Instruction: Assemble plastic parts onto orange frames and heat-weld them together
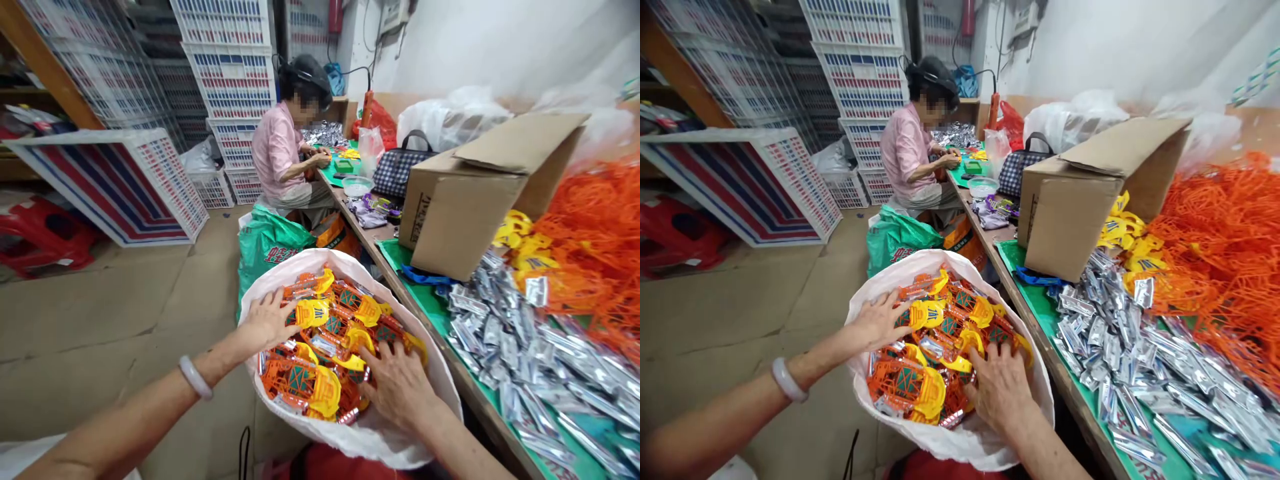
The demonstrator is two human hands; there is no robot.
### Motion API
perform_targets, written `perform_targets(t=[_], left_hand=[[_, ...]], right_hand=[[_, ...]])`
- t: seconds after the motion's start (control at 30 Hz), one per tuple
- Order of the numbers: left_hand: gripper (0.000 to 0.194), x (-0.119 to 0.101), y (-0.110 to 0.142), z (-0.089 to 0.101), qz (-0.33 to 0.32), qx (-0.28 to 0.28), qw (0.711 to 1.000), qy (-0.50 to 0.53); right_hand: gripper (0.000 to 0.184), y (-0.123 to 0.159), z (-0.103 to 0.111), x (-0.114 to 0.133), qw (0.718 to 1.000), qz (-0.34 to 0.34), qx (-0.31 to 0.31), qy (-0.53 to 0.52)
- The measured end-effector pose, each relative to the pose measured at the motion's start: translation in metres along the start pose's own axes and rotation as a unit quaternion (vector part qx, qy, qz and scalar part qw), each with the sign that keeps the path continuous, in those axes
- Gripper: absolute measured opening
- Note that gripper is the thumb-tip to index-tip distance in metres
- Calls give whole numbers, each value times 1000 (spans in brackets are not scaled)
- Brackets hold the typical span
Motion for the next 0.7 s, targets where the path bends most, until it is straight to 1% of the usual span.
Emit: perform_targets(t=[0.1, 0.23, 0.33, 0.4, 0.47, 0.53, 0.63, 0.67, 0.7], left_hand=[[50, -13, -8, 7, 0, -22, 999, -29], [38, -35, -7, 20, -60, -14, 996, -61], [32, -36, 2, 38, -88, 1, 994, -70], [34, -35, 8, 52, -93, -2, 993, -69], [42, -38, 11, 61, -98, -16, 993, -65], [57, -46, 7, 61, -112, -20, 992, -61], [101, -59, -7, 47, -130, 25, 989, -60], [112, -64, -11, 41, -132, 41, 988, -62], [118, -70, -12, 37, -137, 53, 987, -65]], right_hand=[[47, 4, -1, 6, 1000, -8, 7, 3], [43, 2, 2, 9, 1000, -10, 3, -9], [40, 4, 8, 1, 999, -3, -2, -32], [39, 10, 16, -4, 999, -2, -13, -50], [41, 18, 24, -6, 997, -11, -32, -64], [52, 23, 26, -2, 996, -15, -38, -76], [85, 22, 13, 11, 995, -6, -4, -102], [91, 19, 7, 15, 994, -4, 7, -112], [92, 16, 2, 18, 993, -6, 13, -121]])
Point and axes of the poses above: each hand's wrist, its own y-axis away from the middle knuckle, its own z-axis out of the back of the hand, x = y × z, the point moved 7 cm from there along -y, towards the middle knuckle, and after that the axes turned 8 degrees about x, right-handed, at the moved point
